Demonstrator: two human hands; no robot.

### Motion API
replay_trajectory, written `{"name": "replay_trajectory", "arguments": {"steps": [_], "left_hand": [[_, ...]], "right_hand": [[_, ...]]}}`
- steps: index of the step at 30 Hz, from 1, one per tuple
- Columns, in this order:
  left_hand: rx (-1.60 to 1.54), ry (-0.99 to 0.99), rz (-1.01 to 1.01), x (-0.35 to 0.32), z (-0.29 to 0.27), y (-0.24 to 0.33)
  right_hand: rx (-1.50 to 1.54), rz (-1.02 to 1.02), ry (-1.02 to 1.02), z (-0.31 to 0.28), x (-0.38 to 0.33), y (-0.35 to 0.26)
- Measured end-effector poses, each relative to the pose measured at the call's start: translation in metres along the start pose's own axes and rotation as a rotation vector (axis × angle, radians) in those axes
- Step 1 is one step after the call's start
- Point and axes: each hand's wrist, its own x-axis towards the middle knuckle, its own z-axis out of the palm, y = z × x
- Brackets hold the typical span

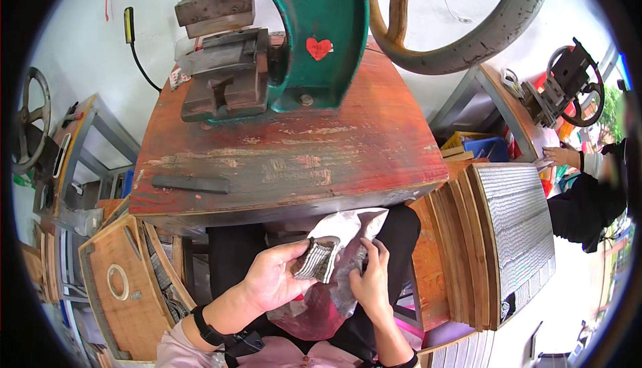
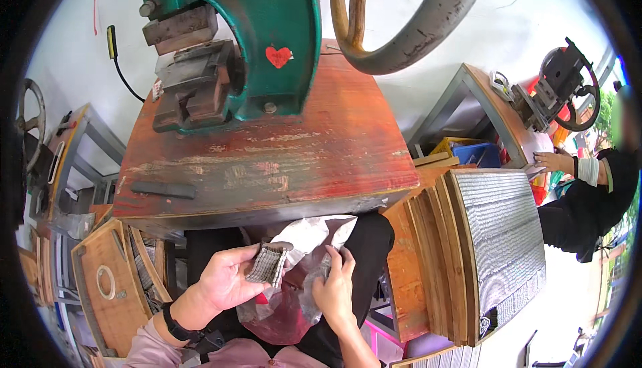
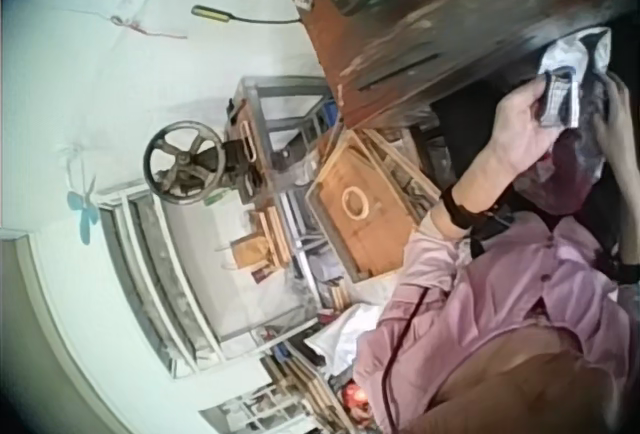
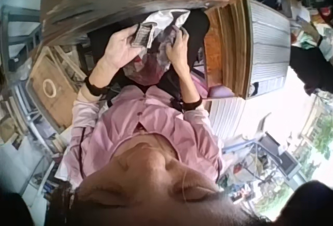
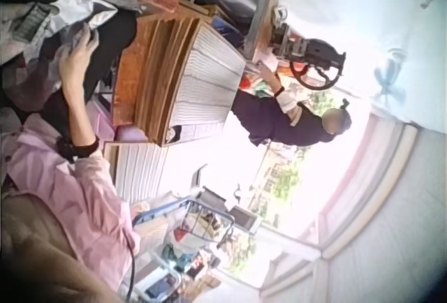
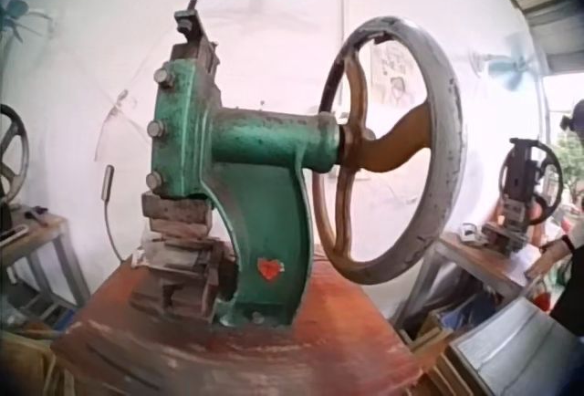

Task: Assembling metal components and using a manual press in a workshop.

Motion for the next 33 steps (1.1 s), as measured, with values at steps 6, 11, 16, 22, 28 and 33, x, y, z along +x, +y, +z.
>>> {"name": "replay_trajectory", "arguments": {"steps": [6, 11, 16, 22, 28, 33], "left_hand": [[0.031, -0.030, -0.046, 0.017, -0.001, -0.019], [0.088, 0.206, -0.075, 0.029, -0.037, -0.040], [-0.042, 0.293, -0.087, 0.047, -0.094, -0.077], [0.401, -0.003, 0.040, -0.036, -0.082, -0.024], [1.205, 1.119, 0.959, -0.215, -0.151, 0.057], [1.700, 1.812, 0.709, -0.416, -0.222, 0.059]], "right_hand": [[0.204, 0.101, 0.060, -0.015, -0.002, 0.016], [0.274, 0.070, 0.040, -0.007, 0.001, 0.012], [0.219, -0.034, 0.106, -0.001, -0.001, 0.040], [0.430, -0.139, 0.167, 0.006, -0.002, 0.041], [0.339, 0.006, 0.143, 0.008, 0.014, 0.014], [0.245, -0.058, 0.212, 0.015, 0.026, -0.022]]}}
